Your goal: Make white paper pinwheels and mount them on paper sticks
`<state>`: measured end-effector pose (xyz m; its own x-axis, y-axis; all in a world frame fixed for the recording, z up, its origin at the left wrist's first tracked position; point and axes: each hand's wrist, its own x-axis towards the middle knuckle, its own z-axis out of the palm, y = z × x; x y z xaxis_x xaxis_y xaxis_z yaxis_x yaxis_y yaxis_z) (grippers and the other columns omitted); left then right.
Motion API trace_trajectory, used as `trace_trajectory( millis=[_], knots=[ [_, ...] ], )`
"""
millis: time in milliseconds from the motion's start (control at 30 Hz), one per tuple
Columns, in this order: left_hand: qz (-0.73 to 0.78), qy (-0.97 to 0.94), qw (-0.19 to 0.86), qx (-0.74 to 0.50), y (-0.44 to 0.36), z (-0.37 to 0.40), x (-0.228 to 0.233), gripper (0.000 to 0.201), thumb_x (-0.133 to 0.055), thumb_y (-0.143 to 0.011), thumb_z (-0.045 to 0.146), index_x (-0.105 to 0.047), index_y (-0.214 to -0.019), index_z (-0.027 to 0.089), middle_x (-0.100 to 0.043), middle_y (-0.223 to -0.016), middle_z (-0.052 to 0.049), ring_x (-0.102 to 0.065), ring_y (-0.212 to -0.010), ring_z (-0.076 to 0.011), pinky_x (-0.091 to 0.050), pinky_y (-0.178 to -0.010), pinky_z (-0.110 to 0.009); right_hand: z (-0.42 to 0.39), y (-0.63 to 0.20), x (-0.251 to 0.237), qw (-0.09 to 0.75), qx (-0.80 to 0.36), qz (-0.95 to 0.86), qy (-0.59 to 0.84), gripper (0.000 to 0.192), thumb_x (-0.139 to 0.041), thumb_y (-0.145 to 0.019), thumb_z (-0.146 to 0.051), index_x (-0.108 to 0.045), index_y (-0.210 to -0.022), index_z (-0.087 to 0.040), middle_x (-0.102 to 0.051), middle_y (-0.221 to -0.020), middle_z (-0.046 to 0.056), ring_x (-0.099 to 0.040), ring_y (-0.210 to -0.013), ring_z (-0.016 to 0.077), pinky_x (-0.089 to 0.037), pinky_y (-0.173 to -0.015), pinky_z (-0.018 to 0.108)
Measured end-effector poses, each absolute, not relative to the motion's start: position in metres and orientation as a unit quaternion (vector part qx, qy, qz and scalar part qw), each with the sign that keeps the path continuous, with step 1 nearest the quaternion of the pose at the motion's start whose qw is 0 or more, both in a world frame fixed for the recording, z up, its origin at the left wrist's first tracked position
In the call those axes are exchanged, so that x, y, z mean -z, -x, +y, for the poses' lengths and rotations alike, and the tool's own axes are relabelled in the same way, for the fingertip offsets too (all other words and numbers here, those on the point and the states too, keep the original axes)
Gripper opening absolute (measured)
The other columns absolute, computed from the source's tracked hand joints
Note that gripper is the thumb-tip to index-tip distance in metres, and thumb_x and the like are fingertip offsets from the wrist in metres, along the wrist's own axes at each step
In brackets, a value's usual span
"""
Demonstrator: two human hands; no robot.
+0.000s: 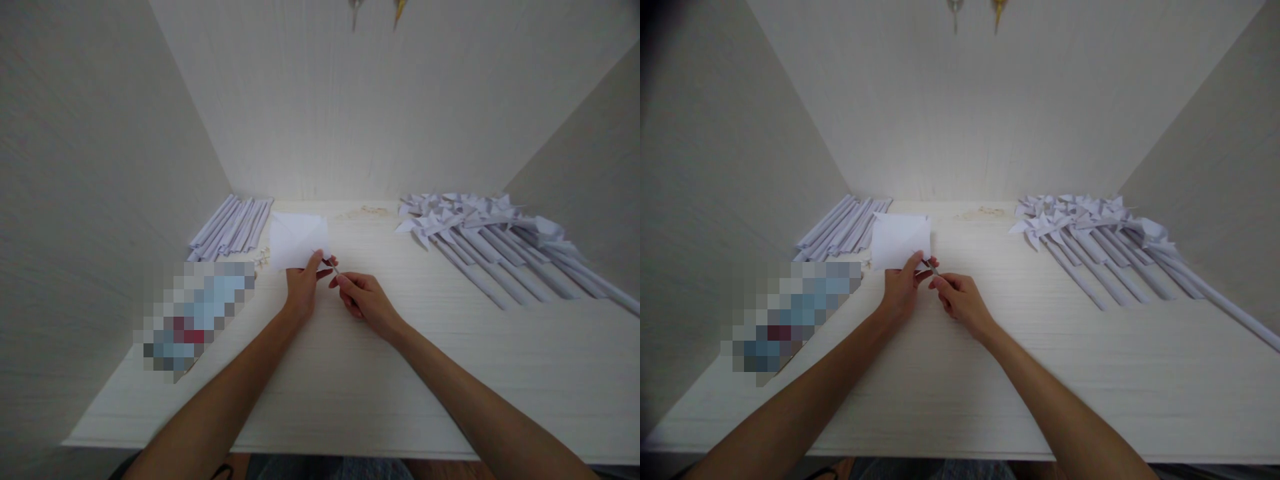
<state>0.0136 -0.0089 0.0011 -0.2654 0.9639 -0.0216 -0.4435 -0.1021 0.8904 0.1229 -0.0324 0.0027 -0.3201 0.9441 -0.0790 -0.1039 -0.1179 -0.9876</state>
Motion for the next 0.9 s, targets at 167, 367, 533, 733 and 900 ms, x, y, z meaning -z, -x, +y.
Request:
trace_trajectory(
  millis=[167, 367, 533, 733, 900],
  knots=[
    [0.429, -0.329, 0.516, -0.664, -0.0133, -0.0094, 0.0004, 0.013, -0.060, -0.063, 0.026, -0.057, -0.064, 0.014, -0.061, -0.058, 0.000, -0.059, -0.056, -0.0117, -0.045, -0.045, -0.019, -0.0312, -0.1228, -0.0018, 0.417, -0.636, -0.503, 0.411, 0.028, -0.052, -0.070, -0.041, -0.055, -0.067, -0.014, -0.035, -0.040, -0.010, -0.027, -0.029, 0.0017, -0.013, -0.030, 0.019],
    [0.431, -0.332, 0.515, -0.662, -0.0135, -0.0107, -0.0007, 0.013, -0.059, -0.064, 0.026, -0.057, -0.062, 0.013, -0.060, -0.056, 0.000, -0.058, -0.055, -0.0104, -0.044, -0.043, -0.017, -0.0311, -0.1224, 0.0004, 0.422, -0.634, -0.500, 0.413, 0.027, -0.053, -0.069, -0.041, -0.055, -0.067, -0.014, -0.035, -0.039, -0.010, -0.025, -0.028, 0.0016, -0.013, -0.030, 0.018],
    [0.426, -0.335, 0.516, -0.663, -0.0133, -0.0106, -0.0012, 0.013, -0.059, -0.064, 0.026, -0.057, -0.063, 0.013, -0.060, -0.057, 0.000, -0.058, -0.054, -0.0099, -0.044, -0.043, -0.016, -0.0316, -0.1227, -0.0003, 0.423, -0.634, -0.498, 0.414, 0.027, -0.053, -0.069, -0.041, -0.055, -0.065, -0.014, -0.035, -0.038, -0.010, -0.025, -0.028, 0.0017, -0.013, -0.029, 0.018],
    [0.429, -0.336, 0.514, -0.662, -0.0134, -0.0109, -0.0028, 0.013, -0.059, -0.063, 0.026, -0.056, -0.061, 0.014, -0.060, -0.056, 0.000, -0.057, -0.053, -0.0097, -0.042, -0.042, -0.016, -0.0316, -0.1218, -0.0010, 0.420, -0.628, -0.502, 0.422, 0.027, -0.053, -0.069, -0.041, -0.054, -0.063, -0.015, -0.034, -0.037, -0.010, -0.024, -0.028, 0.0018, -0.013, -0.029, 0.018],
    [0.438, -0.336, 0.511, -0.659, -0.0142, -0.0119, -0.0036, 0.014, -0.059, -0.063, 0.027, -0.056, -0.062, 0.014, -0.059, -0.056, 0.000, -0.057, -0.053, -0.0104, -0.041, -0.043, -0.018, -0.0314, -0.1217, 0.0001, 0.416, -0.621, -0.509, 0.425, 0.028, -0.052, -0.070, -0.042, -0.054, -0.062, -0.015, -0.034, -0.037, -0.009, -0.024, -0.029, 0.0018, -0.013, -0.030, 0.019]
  ],
)
